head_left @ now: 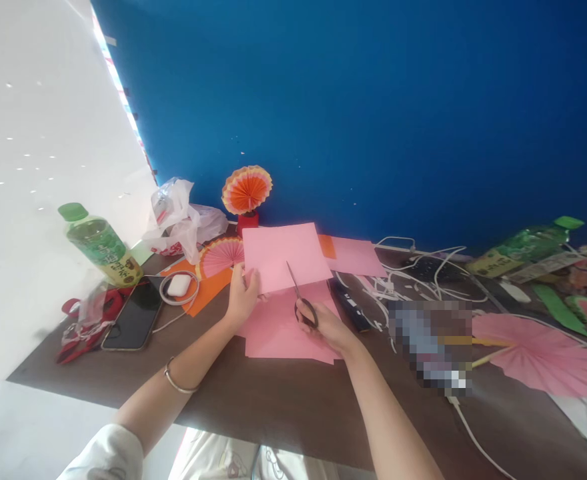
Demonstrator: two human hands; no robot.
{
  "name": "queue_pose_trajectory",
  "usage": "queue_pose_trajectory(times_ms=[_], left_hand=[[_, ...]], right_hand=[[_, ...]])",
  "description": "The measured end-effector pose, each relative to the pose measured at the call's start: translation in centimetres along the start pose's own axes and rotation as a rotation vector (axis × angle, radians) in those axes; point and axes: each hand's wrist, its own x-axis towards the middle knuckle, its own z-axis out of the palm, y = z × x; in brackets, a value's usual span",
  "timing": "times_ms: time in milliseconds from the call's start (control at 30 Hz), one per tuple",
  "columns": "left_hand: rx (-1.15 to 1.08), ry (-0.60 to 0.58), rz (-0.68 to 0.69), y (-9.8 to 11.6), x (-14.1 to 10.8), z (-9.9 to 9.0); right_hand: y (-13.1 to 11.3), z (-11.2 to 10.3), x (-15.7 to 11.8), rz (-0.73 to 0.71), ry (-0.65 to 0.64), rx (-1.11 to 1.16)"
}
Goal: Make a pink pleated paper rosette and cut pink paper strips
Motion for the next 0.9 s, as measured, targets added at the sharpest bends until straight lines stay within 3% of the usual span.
queue_pose_trajectory(times_ms=[633, 900], left_hand=[[0.004, 0.007, 0.019, 0.49, -0.20, 0.06], [0.097, 0.077, 0.075, 0.62, -0.31, 0.05]], right_hand=[[0.44, -0.11, 0.18, -0.049, 0.028, -0.015], [0.60, -0.26, 0.23, -0.021, 0.046, -0.002]])
